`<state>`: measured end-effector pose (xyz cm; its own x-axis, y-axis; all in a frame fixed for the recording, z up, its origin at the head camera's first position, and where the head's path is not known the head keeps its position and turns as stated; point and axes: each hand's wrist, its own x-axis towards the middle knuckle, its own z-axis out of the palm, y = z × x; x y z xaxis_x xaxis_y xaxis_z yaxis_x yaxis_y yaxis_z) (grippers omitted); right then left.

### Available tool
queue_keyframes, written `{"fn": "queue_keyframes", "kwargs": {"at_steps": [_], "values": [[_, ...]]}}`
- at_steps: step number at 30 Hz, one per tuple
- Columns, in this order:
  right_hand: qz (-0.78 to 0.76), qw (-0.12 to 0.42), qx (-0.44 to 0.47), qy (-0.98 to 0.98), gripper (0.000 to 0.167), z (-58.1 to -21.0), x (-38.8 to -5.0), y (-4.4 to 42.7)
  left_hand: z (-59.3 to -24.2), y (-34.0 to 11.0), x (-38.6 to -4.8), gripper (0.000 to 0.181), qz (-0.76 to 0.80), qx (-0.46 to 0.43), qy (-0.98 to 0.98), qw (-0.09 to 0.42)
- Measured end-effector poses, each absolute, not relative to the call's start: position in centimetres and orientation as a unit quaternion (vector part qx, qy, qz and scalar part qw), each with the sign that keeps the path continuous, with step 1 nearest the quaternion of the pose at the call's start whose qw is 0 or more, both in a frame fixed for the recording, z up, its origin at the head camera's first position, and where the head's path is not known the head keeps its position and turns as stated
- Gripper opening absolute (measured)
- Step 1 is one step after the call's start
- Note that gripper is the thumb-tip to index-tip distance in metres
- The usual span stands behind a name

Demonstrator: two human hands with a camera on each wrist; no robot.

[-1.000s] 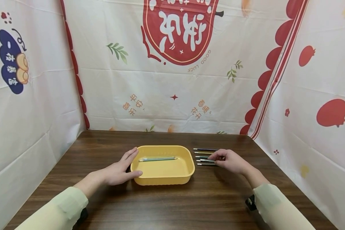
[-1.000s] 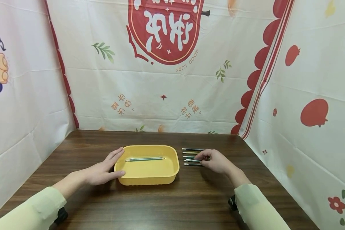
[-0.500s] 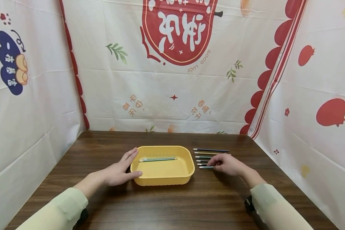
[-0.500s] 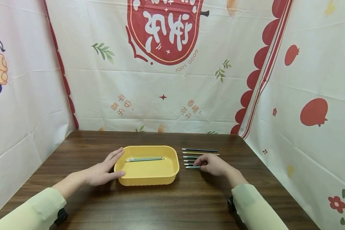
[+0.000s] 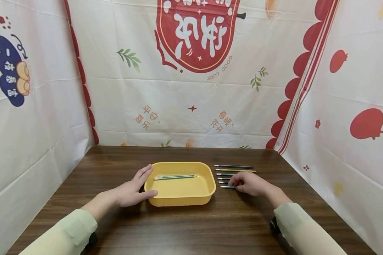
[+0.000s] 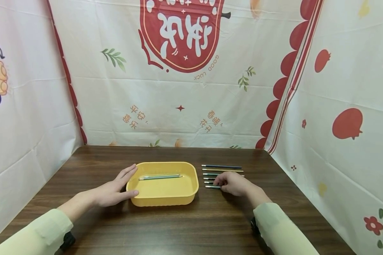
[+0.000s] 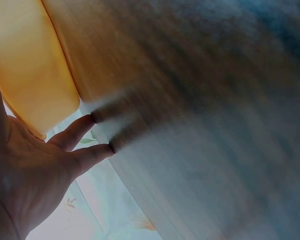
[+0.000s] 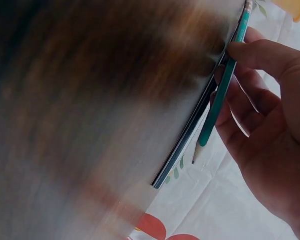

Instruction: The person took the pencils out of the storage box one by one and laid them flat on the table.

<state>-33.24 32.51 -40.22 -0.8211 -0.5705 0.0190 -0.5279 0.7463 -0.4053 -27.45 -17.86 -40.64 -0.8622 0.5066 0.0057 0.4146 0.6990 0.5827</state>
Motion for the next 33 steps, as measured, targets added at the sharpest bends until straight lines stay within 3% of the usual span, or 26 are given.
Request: {"fn": "queue_keyframes", "kwargs": {"at_steps": [33], "values": [[-0.165,0.043,-0.266,0.949,0.03,-40.38,-33.53,31.72,-40.61,-17.8,-27.44,0.101,0.294,0.247,0.92,0.08]]}}
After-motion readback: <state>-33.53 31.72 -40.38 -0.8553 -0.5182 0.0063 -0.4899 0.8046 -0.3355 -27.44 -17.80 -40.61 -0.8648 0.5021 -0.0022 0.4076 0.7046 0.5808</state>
